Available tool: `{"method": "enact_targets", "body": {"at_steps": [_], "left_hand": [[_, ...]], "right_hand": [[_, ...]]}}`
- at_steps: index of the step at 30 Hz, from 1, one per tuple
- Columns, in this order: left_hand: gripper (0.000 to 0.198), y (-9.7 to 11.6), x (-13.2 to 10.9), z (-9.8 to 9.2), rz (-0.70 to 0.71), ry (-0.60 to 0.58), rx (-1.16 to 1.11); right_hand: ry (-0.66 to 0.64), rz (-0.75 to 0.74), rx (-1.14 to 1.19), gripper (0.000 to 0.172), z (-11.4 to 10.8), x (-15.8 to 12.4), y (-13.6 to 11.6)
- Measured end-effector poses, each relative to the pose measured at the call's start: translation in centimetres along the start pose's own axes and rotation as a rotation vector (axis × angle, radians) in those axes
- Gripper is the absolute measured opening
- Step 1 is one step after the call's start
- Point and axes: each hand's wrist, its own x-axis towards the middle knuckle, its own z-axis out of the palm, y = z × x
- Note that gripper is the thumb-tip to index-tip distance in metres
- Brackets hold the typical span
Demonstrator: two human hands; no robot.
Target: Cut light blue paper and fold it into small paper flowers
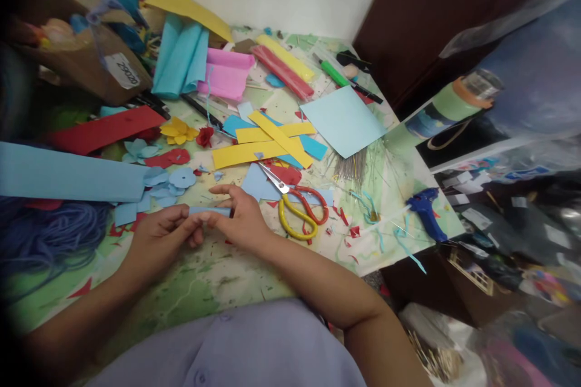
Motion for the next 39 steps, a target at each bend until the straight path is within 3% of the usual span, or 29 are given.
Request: {"method": "enact_targets", "body": {"at_steps": [4,10,19,22,24,25,28,30,32,39], "left_hand": [[0.030,0.0,0.0,-0.2,0.007,-0.030,0.001],[0.032,0.4,0.2,-0.6,-0.014,-0.001,-0.021],[0.030,0.8,0.1,-1.1,-0.048,0.037,-0.022],[0.028,0.5,0.5,-1.9,-0.066,0.199,-0.112],[0.027,0.4,0.9,-2.3,-0.010,0.354,-0.206],[0.026,0.4,1.1,-2.3,0.014,0.368,-0.220],[0.029,0.6,1.1,-1.7,-0.044,0.211,-0.159],[0.030,0.9,0.9,-1.1,-0.049,0.154,-0.139],[0.032,1.2,0.7,-0.7,-0.053,0.129,-0.128],[0.018,0.5,0.5,-0.1,-0.008,0.104,-0.296]], "right_hand": [[-0.098,0.010,0.064,0.038,-0.4,0.0,-0.6],[-0.094,-0.100,-0.202,0.025,-1.3,-0.2,-1.7],[-0.086,-0.160,-0.280,0.016,-1.5,-0.3,-1.8],[0.062,-0.201,-0.354,0.012,-2.7,0.4,-1.4],[0.236,-0.184,-0.280,0.012,-3.4,1.0,-1.1],[0.287,-0.180,-0.214,0.015,-3.6,1.2,-1.0],[0.134,-0.187,-0.129,0.024,-3.3,1.3,-1.0],[-0.036,-0.144,-0.167,0.031,-2.7,1.0,-1.1],[-0.116,-0.075,-0.179,0.037,-2.1,0.6,-1.2],[-0.013,-0.062,-0.044,0.034,-0.4,-0.2,-0.7]]}}
